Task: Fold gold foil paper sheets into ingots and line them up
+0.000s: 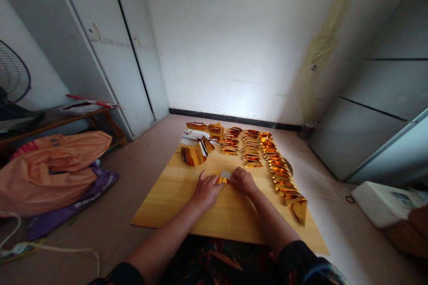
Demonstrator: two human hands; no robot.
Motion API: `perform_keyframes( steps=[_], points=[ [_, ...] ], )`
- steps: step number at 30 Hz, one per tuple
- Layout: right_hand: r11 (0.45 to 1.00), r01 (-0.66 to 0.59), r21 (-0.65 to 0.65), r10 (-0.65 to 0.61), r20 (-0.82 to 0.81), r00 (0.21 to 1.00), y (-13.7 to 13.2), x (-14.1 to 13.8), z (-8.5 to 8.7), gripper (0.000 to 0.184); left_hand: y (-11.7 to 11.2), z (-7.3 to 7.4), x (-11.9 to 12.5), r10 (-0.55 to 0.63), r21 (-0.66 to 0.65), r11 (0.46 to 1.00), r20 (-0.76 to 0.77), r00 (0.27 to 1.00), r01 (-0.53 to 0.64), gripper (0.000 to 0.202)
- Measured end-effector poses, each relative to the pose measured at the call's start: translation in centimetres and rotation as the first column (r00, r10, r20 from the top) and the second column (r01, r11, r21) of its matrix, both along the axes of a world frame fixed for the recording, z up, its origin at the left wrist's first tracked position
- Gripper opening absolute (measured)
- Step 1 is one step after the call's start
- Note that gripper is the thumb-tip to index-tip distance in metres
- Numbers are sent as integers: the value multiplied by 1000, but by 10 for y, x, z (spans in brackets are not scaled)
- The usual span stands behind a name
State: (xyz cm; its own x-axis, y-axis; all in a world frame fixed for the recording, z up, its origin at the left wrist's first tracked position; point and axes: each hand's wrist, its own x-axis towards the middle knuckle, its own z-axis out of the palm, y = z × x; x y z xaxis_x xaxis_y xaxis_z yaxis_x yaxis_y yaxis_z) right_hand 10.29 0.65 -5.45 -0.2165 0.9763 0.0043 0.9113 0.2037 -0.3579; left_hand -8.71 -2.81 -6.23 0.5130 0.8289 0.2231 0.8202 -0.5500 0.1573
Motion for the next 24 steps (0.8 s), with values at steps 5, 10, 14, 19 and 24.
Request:
perform_keyframes(
  steps=[5, 10, 14, 19, 24],
  points=[
    [1000, 16, -24, -16, 28, 999, 0, -2, 4, 11, -1, 0, 0, -12, -2, 1000, -16, 1000, 12, 30],
    [998, 39, -41, -35, 86, 996, -3, -6, 9, 12, -3, 0, 2, -7, -1, 1000, -8, 1000, 7, 36],
    [998, 42, -55, -36, 112, 993, -4, -8, 13, 14, -3, 0, 2, -18, -27, 999, 6, 1000, 18, 43],
    [997, 47, -55, -43, 76, 996, -2, -7, 8, 11, -4, -2, 2, -14, -23, 1000, 8, 1000, 15, 37],
    [998, 50, -31, -50, 0, 999, 1, -3, -1, 8, -5, -2, 6, 26, 7, 1000, -48, 999, -26, 32]
  ],
)
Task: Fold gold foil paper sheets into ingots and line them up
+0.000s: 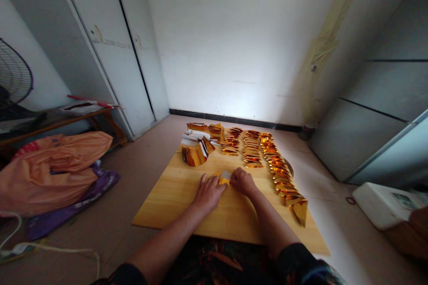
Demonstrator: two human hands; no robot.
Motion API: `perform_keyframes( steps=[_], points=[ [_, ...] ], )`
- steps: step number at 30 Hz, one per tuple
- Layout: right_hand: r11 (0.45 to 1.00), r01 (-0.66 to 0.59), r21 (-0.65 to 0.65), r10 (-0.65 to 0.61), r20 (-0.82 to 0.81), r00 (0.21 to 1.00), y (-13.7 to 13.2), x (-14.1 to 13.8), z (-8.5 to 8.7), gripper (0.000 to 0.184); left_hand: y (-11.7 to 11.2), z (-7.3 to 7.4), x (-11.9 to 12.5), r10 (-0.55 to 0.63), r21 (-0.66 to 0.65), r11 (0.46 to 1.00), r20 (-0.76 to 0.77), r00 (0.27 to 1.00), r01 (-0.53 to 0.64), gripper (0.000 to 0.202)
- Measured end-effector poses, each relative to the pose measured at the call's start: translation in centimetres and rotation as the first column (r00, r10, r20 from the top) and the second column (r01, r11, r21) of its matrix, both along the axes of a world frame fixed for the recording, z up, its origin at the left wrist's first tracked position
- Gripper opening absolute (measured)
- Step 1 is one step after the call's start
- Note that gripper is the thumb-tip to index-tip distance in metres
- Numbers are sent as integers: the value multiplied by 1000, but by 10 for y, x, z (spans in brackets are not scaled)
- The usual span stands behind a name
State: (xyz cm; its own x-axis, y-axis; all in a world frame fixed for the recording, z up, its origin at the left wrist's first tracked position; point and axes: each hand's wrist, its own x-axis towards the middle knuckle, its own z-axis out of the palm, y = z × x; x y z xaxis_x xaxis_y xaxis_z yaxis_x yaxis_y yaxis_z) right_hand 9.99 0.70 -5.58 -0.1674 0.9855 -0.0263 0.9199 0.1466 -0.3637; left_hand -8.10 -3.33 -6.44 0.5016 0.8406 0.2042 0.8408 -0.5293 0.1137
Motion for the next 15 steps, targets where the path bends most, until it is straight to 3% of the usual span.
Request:
perform_keyframes(
  steps=[9, 12, 15],
  points=[
    [1000, -6, -19, 4, -104, 995, 3, 7, -3, 17, 0, 0, 3, 20, 12, 1000, -3, 1000, -19, 29],
    [1000, 10, -28, -13, -95, 995, 2, 5, -1, 8, -1, 1, 4, 24, 0, 1000, 2, 1000, -24, 29],
    [999, 37, -11, -38, -49, 998, 1, 1, -1, 12, -1, 1, 4, 22, -6, 1000, 18, 1000, -22, 29]
  ],
)
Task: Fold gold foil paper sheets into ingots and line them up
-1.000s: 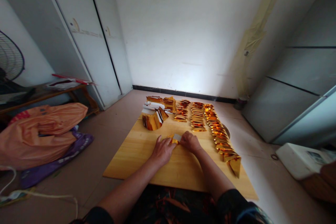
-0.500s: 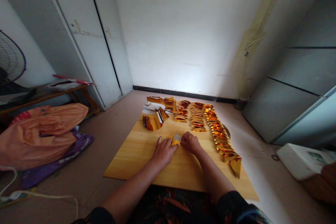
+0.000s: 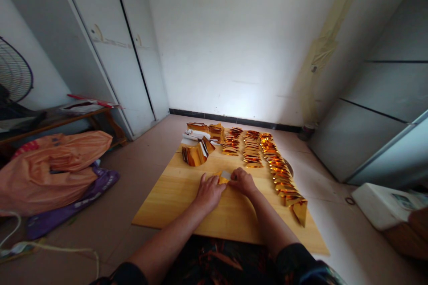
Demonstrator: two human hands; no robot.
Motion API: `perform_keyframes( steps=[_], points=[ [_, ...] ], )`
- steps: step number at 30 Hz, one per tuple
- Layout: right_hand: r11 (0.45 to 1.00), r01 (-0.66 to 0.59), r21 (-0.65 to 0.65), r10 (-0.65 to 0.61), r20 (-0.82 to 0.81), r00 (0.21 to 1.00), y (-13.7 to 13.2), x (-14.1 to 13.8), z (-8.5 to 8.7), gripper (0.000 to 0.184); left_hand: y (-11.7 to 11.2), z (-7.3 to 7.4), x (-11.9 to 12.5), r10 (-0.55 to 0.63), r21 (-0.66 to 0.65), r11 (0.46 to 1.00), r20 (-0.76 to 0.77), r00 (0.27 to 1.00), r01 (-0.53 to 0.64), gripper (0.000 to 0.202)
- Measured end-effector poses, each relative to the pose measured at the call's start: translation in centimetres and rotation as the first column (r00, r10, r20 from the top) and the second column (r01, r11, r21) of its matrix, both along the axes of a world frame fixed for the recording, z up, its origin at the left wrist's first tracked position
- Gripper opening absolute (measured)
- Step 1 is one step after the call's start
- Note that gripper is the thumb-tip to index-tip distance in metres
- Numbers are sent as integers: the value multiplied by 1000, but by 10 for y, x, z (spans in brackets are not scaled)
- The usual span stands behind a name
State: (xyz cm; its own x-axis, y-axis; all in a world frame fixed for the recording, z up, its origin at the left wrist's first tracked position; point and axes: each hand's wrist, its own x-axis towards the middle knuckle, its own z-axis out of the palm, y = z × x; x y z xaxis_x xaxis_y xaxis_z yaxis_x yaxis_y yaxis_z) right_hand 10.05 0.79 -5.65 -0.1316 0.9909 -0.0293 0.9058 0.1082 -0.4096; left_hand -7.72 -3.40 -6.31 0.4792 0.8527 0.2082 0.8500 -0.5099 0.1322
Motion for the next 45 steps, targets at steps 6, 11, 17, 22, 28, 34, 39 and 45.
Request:
perform_keyframes(
  steps=[6, 11, 17, 22, 28, 34, 39, 45],
  points=[
    [996, -69, 57, 68, 12, 998, -1, 4, -5, 20, 4, 1, -2, 26, -47, 999, 49, 998, -24, 26],
    [967, -184, 176, 170, 93, 981, -17, 5, -9, 23, 17, 0, -2, 107, -80, 992, 162, 981, -95, 12],
    [945, -270, 183, 242, 161, 957, -41, -13, -4, 21, 30, -3, -2, 192, -125, 979, 261, 946, -164, 8],
    [923, -334, 193, 319, 108, 942, -48, -20, -4, 17, 38, -4, -9, 149, -204, 975, 313, 938, -86, 20],
    [903, -363, 230, 387, -70, 919, -34, -7, -19, 22, 46, -7, -22, 53, -279, 959, 321, 946, 41, 18],
    [896, -368, 248, 398, -80, 914, -27, -7, -23, 19, 46, -10, -23, 43, -272, 961, 320, 946, 48, 20],
    [898, -357, 258, 384, -63, 921, -26, -13, -23, 13, 45, -8, -23, 38, -274, 960, 303, 952, 49, 25],
    [880, -406, 249, 455, -186, 871, -26, -18, -13, 17, 48, -9, -28, -3, -290, 953, 265, 964, 83, 39]
  ],
)
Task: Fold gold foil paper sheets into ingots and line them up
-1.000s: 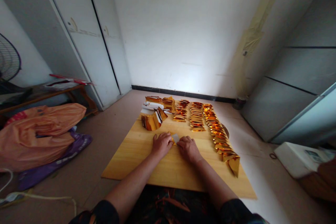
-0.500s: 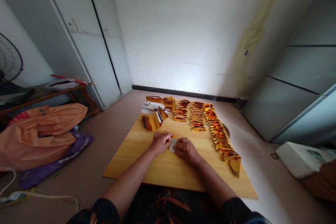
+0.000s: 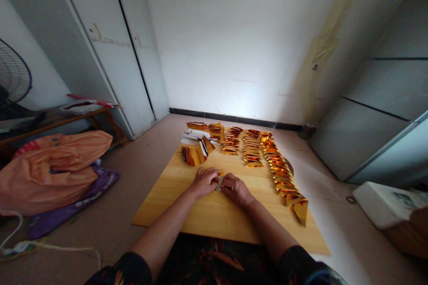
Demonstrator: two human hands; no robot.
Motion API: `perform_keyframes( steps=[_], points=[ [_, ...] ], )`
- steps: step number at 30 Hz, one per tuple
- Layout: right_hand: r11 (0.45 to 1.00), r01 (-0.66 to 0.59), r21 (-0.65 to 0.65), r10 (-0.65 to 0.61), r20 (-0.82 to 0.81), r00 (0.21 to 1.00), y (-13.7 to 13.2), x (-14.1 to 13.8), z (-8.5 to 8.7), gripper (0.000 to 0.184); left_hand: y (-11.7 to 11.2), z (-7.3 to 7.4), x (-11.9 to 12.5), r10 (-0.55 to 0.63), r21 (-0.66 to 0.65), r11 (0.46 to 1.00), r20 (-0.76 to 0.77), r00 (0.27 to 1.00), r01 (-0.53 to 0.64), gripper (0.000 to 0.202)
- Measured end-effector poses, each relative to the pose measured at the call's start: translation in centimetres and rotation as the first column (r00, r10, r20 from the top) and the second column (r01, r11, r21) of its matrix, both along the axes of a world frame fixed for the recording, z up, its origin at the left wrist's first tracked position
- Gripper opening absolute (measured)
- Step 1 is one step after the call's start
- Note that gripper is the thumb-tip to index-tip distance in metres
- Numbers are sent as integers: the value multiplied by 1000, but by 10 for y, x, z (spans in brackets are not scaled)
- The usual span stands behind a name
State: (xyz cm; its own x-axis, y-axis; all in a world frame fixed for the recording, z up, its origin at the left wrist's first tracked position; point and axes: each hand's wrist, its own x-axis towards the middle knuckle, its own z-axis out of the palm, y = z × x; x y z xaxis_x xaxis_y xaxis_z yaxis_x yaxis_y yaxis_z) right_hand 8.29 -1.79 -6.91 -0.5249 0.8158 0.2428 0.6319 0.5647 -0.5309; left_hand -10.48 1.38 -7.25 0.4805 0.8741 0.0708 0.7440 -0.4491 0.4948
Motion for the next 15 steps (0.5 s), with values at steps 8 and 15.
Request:
perform_keyframes(
  steps=[8, 15],
  points=[
    [997, -69, -22, 68, -66, 996, 5, -5, 2, 17, 2, 5, -6, -90, -31, 995, -28, 996, 89, 54],
    [997, 17, -81, -25, -100, 995, 3, -5, 2, 13, 3, -1, -7, -68, -17, 998, -30, 997, 68, 51]
  ],
)
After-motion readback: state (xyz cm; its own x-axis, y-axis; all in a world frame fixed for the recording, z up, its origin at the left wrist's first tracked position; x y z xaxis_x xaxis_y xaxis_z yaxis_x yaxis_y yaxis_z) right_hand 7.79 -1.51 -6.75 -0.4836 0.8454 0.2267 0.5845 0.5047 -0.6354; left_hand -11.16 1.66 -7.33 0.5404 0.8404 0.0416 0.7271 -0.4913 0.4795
